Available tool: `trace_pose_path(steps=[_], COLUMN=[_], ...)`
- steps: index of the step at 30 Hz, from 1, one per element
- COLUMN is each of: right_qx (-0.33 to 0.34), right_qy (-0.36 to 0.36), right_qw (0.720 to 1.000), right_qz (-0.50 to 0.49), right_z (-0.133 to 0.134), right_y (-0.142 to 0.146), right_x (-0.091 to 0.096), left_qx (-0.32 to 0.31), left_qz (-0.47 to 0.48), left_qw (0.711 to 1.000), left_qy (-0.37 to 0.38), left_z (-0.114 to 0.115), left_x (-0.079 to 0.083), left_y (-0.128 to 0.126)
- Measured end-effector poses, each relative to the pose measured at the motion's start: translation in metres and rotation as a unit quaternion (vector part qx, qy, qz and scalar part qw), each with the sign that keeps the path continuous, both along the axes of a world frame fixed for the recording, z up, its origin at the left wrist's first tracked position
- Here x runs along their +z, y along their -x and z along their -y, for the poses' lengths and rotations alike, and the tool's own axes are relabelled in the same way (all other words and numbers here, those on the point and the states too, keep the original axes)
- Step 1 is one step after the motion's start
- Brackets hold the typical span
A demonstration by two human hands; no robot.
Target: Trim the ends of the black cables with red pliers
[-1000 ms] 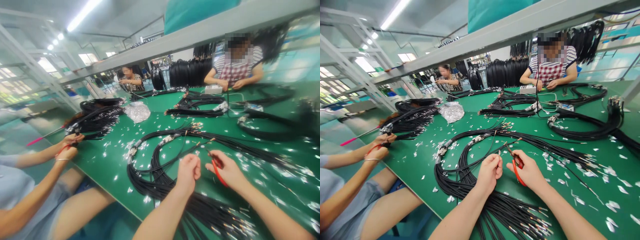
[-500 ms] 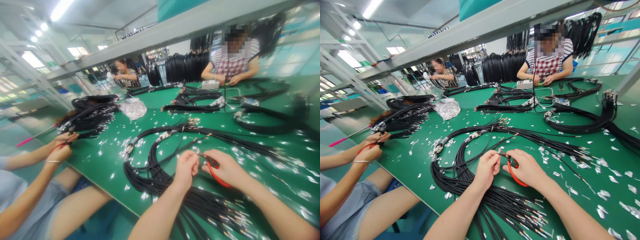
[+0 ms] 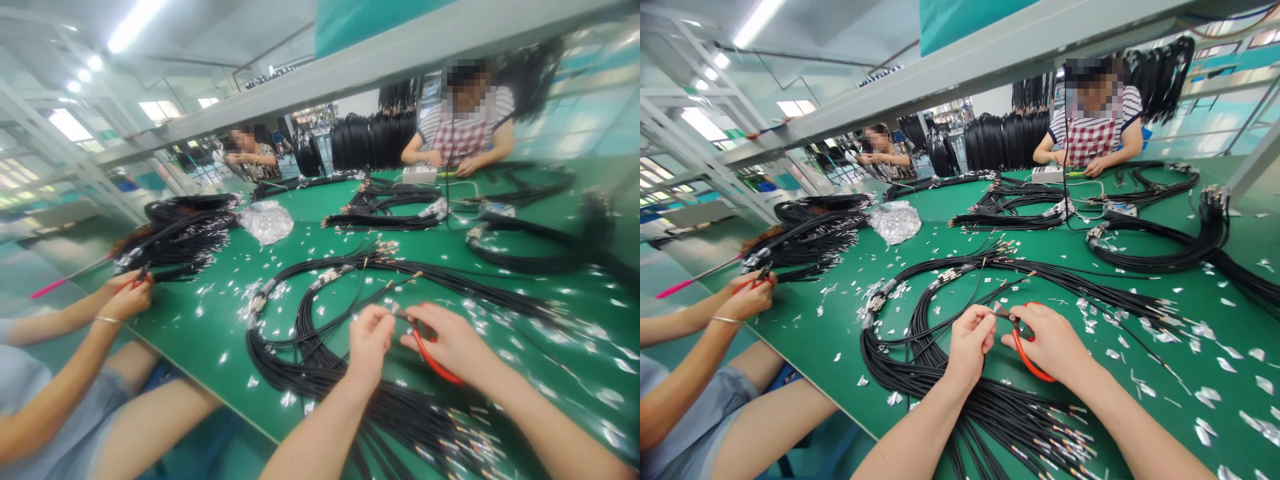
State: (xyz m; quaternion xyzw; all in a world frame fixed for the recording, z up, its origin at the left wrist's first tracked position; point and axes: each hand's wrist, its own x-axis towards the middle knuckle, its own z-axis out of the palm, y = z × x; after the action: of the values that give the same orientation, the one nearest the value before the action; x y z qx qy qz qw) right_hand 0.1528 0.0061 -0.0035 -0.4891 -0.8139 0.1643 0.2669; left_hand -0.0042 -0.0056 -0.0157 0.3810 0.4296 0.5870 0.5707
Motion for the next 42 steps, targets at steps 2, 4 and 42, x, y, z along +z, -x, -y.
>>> trace_pose_path(steps=[2,4,42], right_qx=[-0.003,-0.018,-0.008], right_qy=[0.035,0.081,0.308], right_qw=[0.999,0.993,0.744], right_qz=[-0.024,-0.088,-0.593], right_z=[-0.005,-0.008,0.009], right_y=[-0.004,-0.006,0.029], right_x=[-0.003,-0.005,-0.007], left_qx=[0.011,0.014,-0.087], left_qz=[0.011,0.021,-0.028], left_qw=[1.0,0.999,0.996], left_qy=[-0.013,-0.021,0.0], left_z=[0.0,0.0,0.007], left_x=[0.001,0.002,-0.011], left_y=[0.002,0.003,-0.013])
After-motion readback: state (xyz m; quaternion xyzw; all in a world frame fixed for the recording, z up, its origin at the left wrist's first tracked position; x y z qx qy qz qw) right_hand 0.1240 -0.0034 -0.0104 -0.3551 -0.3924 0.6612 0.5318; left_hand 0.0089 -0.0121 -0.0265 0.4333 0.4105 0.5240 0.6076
